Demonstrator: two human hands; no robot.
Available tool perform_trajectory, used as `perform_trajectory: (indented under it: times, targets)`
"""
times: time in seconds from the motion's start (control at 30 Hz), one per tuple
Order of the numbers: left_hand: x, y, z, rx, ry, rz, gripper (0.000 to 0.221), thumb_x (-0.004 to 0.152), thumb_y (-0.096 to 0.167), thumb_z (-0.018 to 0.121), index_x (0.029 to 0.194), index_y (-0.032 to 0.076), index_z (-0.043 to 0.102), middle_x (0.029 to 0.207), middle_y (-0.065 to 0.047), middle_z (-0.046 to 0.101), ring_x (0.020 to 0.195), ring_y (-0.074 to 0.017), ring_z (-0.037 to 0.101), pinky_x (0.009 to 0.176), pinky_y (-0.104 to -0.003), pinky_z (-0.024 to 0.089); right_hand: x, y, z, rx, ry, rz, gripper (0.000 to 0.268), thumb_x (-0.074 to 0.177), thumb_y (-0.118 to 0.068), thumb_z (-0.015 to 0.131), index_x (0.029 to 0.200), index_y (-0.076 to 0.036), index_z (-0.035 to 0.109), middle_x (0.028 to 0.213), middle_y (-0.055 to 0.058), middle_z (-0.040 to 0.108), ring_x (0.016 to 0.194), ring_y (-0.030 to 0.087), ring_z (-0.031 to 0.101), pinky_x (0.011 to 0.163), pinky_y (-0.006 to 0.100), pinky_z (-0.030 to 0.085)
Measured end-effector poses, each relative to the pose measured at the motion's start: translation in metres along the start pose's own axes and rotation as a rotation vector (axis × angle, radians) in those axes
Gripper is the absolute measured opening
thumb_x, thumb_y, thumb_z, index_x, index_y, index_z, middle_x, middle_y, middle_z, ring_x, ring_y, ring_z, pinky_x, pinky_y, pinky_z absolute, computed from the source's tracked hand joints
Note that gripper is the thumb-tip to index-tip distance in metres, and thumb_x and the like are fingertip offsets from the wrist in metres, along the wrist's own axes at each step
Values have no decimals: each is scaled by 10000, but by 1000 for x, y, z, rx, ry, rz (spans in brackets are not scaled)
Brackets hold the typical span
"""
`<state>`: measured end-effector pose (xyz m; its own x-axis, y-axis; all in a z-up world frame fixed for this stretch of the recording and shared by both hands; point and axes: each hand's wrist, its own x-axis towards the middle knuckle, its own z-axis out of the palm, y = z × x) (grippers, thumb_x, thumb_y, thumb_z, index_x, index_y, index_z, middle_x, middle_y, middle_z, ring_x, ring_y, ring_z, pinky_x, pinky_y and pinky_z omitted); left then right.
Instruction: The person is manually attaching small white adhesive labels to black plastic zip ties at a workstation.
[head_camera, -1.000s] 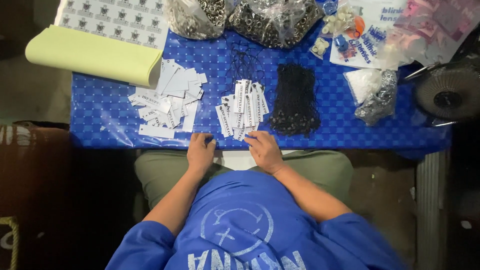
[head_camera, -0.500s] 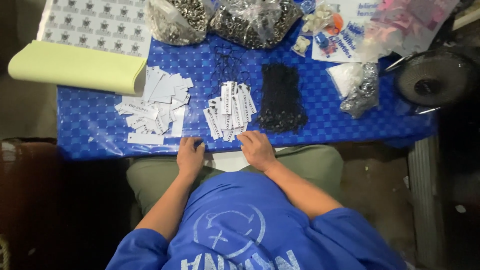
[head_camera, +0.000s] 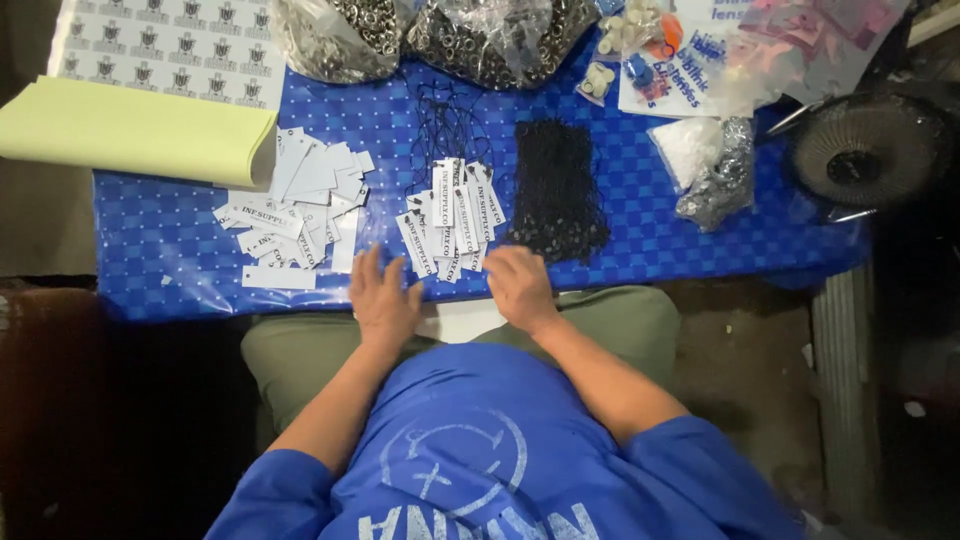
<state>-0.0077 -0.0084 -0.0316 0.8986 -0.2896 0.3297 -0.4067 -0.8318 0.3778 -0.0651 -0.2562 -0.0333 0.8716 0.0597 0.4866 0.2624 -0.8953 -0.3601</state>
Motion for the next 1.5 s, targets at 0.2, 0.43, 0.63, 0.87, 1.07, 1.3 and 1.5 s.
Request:
perform_trajectory:
  times: [0.2, 0.43, 0.63, 0.87, 1.07, 1.3, 1.5]
  targets:
    - [32, 23, 22, -55, -53, 159, 498, 721, 226, 858, 1183, 146, 689, 1296, -103, 594, 1255, -347, 544, 939, -490, 471, -28, -7, 9, -106, -162, -71, 167, 871, -243, 644, 1025, -204, 696, 980, -6, 596, 903, 242, 598, 696, 390, 461]
    - [76, 67, 66, -107, -275, 305, 503, 745, 228, 809, 1232, 172, 697, 1242, -57, 640, 1231, -318, 558, 910, -522, 498, -40, -3, 6, -66, -319, -39, 312, 818, -236, 688, 1115, -144, 713, 1140, 75, 627, 1018, 318, 611, 678, 414, 501]
    - [103, 80, 105, -59, -209, 419, 411, 745, 262, 852, 1119, 153, 724, 1059, -31, 642, 1067, -277, 603, 823, -447, 489, -33, -2, -8, -16, -578, -66, 409, 879, -231, 627, 1240, -44, 679, 1305, 122, 648, 1189, 344, 578, 702, 421, 575]
    - [120, 91, 136, -42, -240, 341, 180, 780, 217, 804, 887, 123, 694, 821, -31, 593, 759, -257, 655, 576, -378, 546, 2, -6, -43, 208, -507, -148, 202, 916, -64, 606, 1034, 56, 717, 1074, 176, 742, 1137, 276, 677, 1149, 406, 394]
    - [127, 98, 153, -25, -335, 311, 91, 884, 172, 685, 882, 87, 651, 843, -64, 575, 746, -280, 663, 540, -405, 557, -7, 1, -40, 348, -542, -39, 214, 957, -57, 582, 1072, 36, 737, 1019, 125, 761, 1163, 215, 670, 1207, 382, 346]
    - [137, 99, 147, 4, -338, 334, 82, 925, 145, 617, 865, 97, 646, 798, -59, 607, 732, -271, 689, 522, -393, 551, 17, -5, -61, 442, -610, 123, 246, 998, -72, 570, 1123, 65, 733, 1018, 180, 768, 1148, 297, 675, 1155, 419, 402]
    - [139, 99, 143, -49, -333, 191, 141, 967, 196, 605, 875, 92, 589, 826, -91, 594, 767, -312, 700, 605, -409, 575, -3, 0, -47, 458, -631, 161, 297, 1007, -160, 576, 1178, 31, 727, 1056, 176, 755, 1208, 272, 642, 1184, 411, 367]
